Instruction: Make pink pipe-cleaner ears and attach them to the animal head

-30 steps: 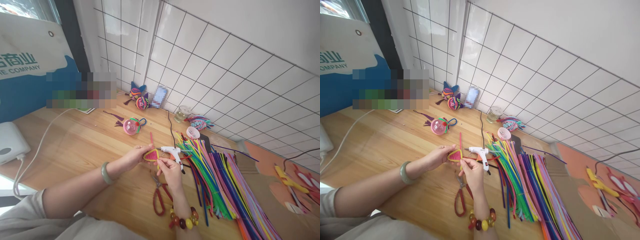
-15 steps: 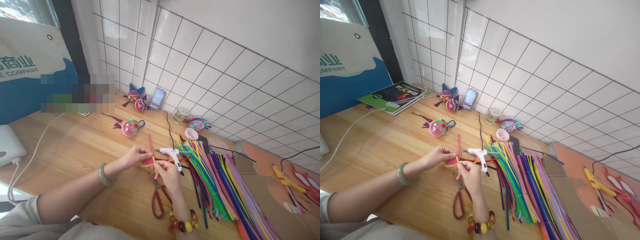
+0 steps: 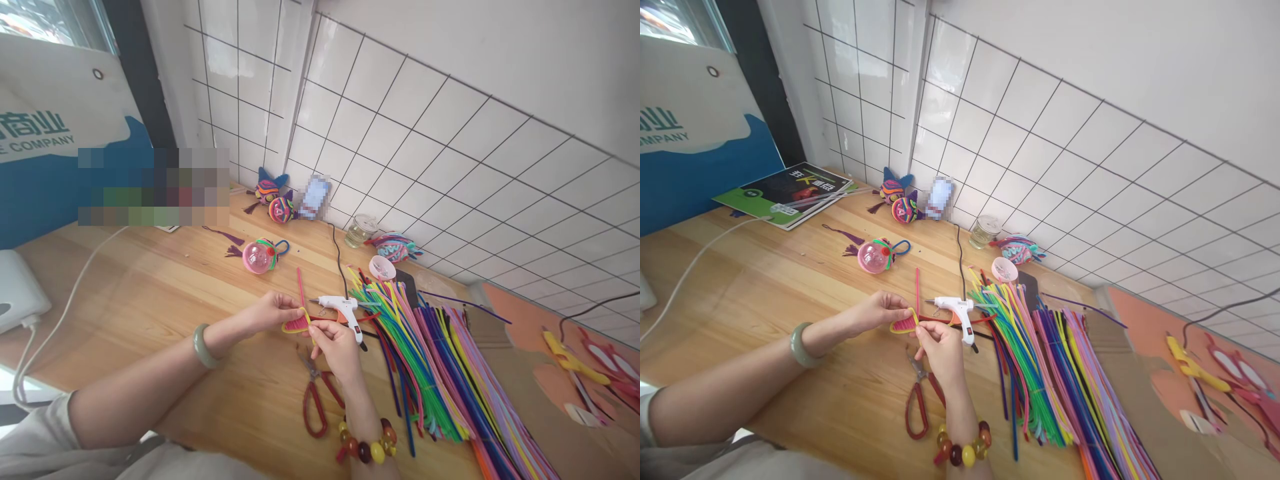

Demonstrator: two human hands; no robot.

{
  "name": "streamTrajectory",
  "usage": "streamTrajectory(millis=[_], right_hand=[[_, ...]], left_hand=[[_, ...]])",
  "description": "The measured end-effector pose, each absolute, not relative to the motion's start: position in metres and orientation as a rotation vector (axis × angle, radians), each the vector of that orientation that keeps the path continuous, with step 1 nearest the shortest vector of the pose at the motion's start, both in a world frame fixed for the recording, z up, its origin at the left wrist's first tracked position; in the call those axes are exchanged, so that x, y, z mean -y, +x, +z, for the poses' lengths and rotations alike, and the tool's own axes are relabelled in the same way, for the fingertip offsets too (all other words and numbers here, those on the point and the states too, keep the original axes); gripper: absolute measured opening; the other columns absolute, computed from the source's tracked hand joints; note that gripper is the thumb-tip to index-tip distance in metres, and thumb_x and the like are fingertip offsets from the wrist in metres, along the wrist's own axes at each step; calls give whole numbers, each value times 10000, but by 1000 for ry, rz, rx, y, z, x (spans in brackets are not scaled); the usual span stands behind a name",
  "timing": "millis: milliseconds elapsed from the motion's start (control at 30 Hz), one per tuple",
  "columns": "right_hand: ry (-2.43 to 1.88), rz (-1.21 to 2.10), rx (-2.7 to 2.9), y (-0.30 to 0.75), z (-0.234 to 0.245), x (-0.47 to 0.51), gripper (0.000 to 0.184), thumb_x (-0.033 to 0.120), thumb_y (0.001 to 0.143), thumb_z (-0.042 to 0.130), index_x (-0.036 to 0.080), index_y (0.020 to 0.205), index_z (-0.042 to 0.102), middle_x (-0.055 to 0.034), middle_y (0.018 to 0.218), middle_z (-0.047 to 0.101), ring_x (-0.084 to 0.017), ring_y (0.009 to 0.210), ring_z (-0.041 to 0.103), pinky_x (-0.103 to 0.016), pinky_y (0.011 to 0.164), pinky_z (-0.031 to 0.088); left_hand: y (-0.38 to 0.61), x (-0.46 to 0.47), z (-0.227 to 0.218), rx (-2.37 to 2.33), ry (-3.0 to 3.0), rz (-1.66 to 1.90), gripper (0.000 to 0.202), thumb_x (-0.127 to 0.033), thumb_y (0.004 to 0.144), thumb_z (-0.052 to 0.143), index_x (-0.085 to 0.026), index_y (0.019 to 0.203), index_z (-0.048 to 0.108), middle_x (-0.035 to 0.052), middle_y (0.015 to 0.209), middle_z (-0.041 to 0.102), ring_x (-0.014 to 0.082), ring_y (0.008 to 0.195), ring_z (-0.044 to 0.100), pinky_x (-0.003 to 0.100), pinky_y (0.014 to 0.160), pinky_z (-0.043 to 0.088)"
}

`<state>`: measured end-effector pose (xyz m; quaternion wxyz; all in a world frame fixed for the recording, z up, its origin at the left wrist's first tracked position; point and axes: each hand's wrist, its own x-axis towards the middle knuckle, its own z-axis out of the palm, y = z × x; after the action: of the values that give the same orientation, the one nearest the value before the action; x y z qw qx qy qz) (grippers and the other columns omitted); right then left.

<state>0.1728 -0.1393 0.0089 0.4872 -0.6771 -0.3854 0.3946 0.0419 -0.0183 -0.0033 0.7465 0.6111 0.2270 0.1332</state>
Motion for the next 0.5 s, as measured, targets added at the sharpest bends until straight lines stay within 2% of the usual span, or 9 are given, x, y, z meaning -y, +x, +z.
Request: streamTrajectory(millis=[267, 500], right_hand=[[-1643, 976, 970, 175, 7, 139, 243, 349, 712, 575, 124, 775, 643, -61, 691, 685, -74, 357, 510, -192, 394, 362], [-1634, 992, 985, 177, 5, 140, 247, 351, 716, 571, 125, 787, 640, -58, 693, 683, -75, 364, 509, -195, 403, 368]], left_hand=[[43, 20, -3, -473, 1441, 305, 370, -474, 700, 556, -111, 735, 617, 11, 614, 591, 78, 515, 466, 175, 479, 343], [41, 22, 2, -506, 1473, 244, 407, -524, 690, 531, -126, 749, 591, -13, 560, 516, 66, 440, 417, 153, 374, 330]])
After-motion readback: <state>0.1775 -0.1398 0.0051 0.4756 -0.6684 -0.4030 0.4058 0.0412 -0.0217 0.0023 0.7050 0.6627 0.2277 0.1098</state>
